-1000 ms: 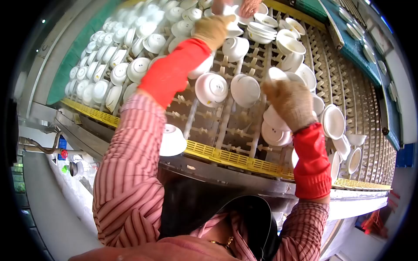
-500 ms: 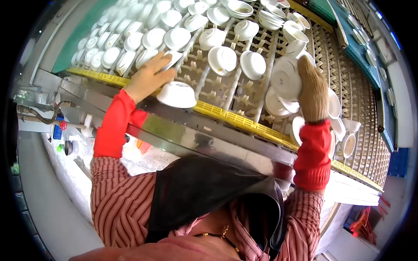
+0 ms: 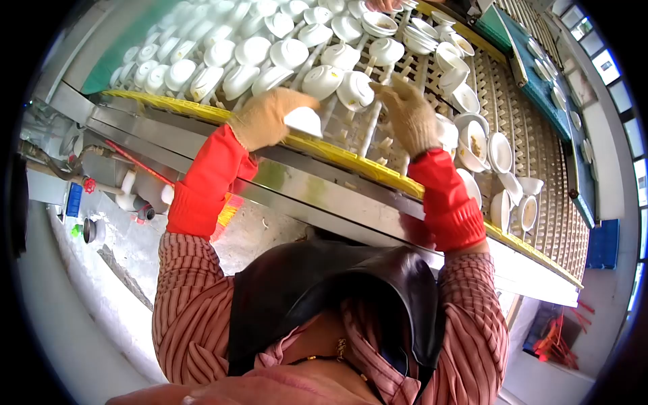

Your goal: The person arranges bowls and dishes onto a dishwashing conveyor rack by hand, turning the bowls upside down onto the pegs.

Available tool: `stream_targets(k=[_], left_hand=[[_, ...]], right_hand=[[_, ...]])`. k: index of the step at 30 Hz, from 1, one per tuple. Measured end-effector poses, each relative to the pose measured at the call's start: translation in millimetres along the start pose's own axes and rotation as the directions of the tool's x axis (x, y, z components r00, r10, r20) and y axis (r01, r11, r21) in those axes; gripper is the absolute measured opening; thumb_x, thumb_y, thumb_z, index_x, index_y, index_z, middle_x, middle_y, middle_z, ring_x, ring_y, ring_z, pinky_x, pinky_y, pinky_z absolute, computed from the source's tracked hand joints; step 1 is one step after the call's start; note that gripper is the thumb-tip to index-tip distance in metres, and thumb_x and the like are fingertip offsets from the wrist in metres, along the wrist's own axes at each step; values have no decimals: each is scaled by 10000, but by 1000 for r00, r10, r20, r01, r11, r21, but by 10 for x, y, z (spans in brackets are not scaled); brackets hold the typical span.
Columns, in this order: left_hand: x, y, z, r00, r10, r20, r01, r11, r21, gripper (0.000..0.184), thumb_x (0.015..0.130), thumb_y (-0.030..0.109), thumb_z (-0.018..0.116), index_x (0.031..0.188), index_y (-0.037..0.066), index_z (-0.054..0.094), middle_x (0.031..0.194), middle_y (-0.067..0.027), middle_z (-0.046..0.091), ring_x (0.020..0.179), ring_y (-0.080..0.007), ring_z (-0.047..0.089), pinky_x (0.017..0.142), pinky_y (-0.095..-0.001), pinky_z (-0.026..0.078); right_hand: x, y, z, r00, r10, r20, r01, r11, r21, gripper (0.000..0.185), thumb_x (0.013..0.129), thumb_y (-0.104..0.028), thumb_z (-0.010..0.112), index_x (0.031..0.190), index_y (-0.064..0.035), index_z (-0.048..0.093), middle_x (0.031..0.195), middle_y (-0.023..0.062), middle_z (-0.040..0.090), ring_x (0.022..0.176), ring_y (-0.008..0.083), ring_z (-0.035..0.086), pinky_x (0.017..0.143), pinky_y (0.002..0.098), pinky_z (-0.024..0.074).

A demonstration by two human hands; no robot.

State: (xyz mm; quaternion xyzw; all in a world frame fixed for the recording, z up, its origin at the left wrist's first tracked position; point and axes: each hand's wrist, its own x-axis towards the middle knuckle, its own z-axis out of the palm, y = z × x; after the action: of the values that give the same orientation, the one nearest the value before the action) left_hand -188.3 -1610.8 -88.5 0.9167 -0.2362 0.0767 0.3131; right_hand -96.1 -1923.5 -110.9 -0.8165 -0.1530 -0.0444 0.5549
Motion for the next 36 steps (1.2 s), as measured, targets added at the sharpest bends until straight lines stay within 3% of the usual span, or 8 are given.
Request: stream_targets(k=[5,7,15,17,23,30,33,36], left_hand=[[64,-105,95,926,-229,-301,187,969,-163,410,982,8,655,1349,135,786,1300,-125,794,1113,-267,765,1009,-366,590],[175,156,35,832,-441,-336,309,872,-379,485,981,-60,639,1393,155,777,1331,-110,785,1166,-243,743,1032,-330,580],[620,466,815,964,225,-144,-161,920,358,574,1057,331,714,1538,40,602,1221,-232,777,1182,-438,738,971,-517,612],[594,757,714,943,-136,304,11,925,380,639,1062,478,673,1530,47,609,1262,-240,767,1169,-433,735,975,-520,603],[411,365,219,957,-271,107,267,962,55,380,1037,373,753,1242,55,778,1127,-182,801,1006,-367,760,874,-433,591],[319,-540,-146,903,-424,-65,345,629,697,595,938,362,808,1453,102,663,1214,-228,784,1187,-438,719,1041,-516,553],[545,-359,-154,827,-562,23,388,600,699,606,914,512,789,1360,104,738,1125,-195,819,1090,-425,767,993,-535,574],[590,-53,-190,699,-702,138,521,632,573,666,895,678,732,1189,89,825,1166,-234,812,1109,-424,770,967,-509,589]], right_hand=[[-255,242,-1073,917,-396,44,212,393,-895,704,961,-444,793,1526,-70,599,1359,234,743,1197,418,740,1003,514,580],[-405,182,-1317,985,158,-69,-147,556,-818,641,1001,-426,754,1521,-81,609,1369,239,735,1197,424,739,1007,524,573],[-563,648,-1590,996,65,-65,-91,584,-806,429,1104,-435,585,1326,-83,690,1157,249,753,1067,476,718,893,537,580],[-605,772,-1678,999,2,-40,-35,514,-857,431,1100,-429,609,1336,-79,691,1126,229,768,1033,427,749,868,510,589],[-604,673,-1866,955,255,-153,-296,861,-413,454,1061,-420,710,1283,-27,758,1029,155,793,865,250,763,840,372,605],[-572,539,-1942,918,340,-205,-371,918,-140,416,1042,-284,764,1337,10,758,1111,157,804,1007,237,773,909,397,618],[-539,86,-1942,866,-485,122,427,589,-686,417,939,-122,798,1338,-23,730,1140,223,786,1034,381,780,936,449,620],[-412,44,-1734,883,-454,119,437,704,-559,422,944,-73,765,1355,-12,691,1191,234,764,1084,391,772,925,433,633]])
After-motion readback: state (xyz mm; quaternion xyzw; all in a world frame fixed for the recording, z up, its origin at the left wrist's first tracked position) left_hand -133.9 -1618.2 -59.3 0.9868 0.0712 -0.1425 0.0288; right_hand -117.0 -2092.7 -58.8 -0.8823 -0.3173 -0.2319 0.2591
